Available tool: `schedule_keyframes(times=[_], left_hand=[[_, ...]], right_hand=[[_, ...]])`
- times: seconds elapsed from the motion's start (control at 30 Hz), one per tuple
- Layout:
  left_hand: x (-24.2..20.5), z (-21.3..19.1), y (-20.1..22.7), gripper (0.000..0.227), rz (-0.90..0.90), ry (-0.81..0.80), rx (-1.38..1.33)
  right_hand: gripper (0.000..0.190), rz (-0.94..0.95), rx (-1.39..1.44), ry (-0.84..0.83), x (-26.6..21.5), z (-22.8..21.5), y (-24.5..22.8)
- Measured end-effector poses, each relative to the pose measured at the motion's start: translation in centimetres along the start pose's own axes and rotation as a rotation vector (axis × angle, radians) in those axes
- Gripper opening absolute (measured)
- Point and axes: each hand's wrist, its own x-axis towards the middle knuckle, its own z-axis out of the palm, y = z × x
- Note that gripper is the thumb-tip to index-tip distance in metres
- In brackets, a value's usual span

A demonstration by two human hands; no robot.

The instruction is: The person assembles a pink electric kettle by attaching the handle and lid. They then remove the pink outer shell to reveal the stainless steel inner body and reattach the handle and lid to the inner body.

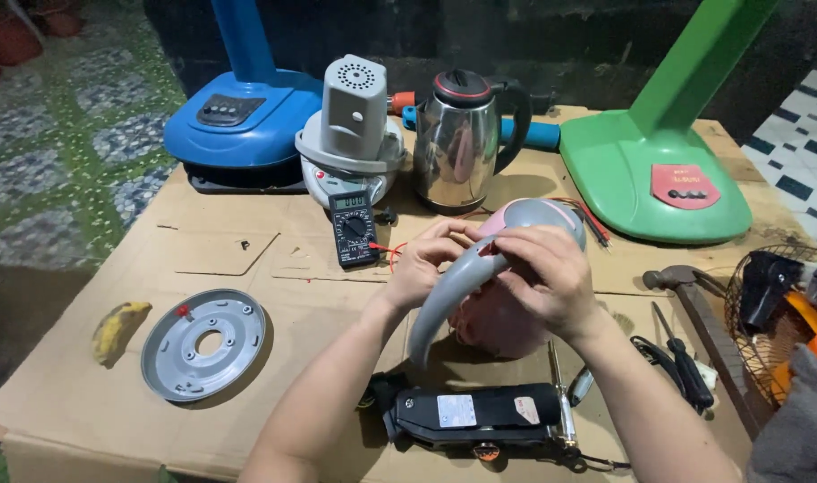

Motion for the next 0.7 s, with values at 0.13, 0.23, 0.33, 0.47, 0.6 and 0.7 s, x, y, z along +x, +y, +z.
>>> schedule_keyframes(times=[0.13, 0.23, 0.33, 0.47, 0.6, 0.7], left_hand=[[0.5, 1.3, 1.0, 0.025, 0.093, 0.039, 0.090], [0.9, 3.1, 3.4, 0.020, 0.127, 0.062, 0.221], [1.1, 4.1, 4.0, 0.017, 0.178, 0.115, 0.262], [0.5, 5.8, 3.9, 0.020, 0.101, 0.162, 0.308], [1.5, 7.2, 3.5, 0.020, -0.079, 0.204, 0.196], [1.6, 6.2, 2.2, 0.021, -0.115, 0.154, 0.148]], right_hand=[[0.029, -0.009, 0.020, 0.002, 0.0, -0.4, 0.1], [0.028, 0.020, 0.018, -0.004, -0.1, -0.8, -0.3], [0.036, -0.029, 0.001, -0.016, -0.2, -1.3, -0.8], [0.042, -0.081, -0.012, 0.005, -2.1, -1.3, -0.8], [0.044, -0.036, 0.099, 0.020, -2.2, -2.2, 0.7], [0.045, -0.052, 0.148, -0.014, -2.0, -2.3, 2.0]])
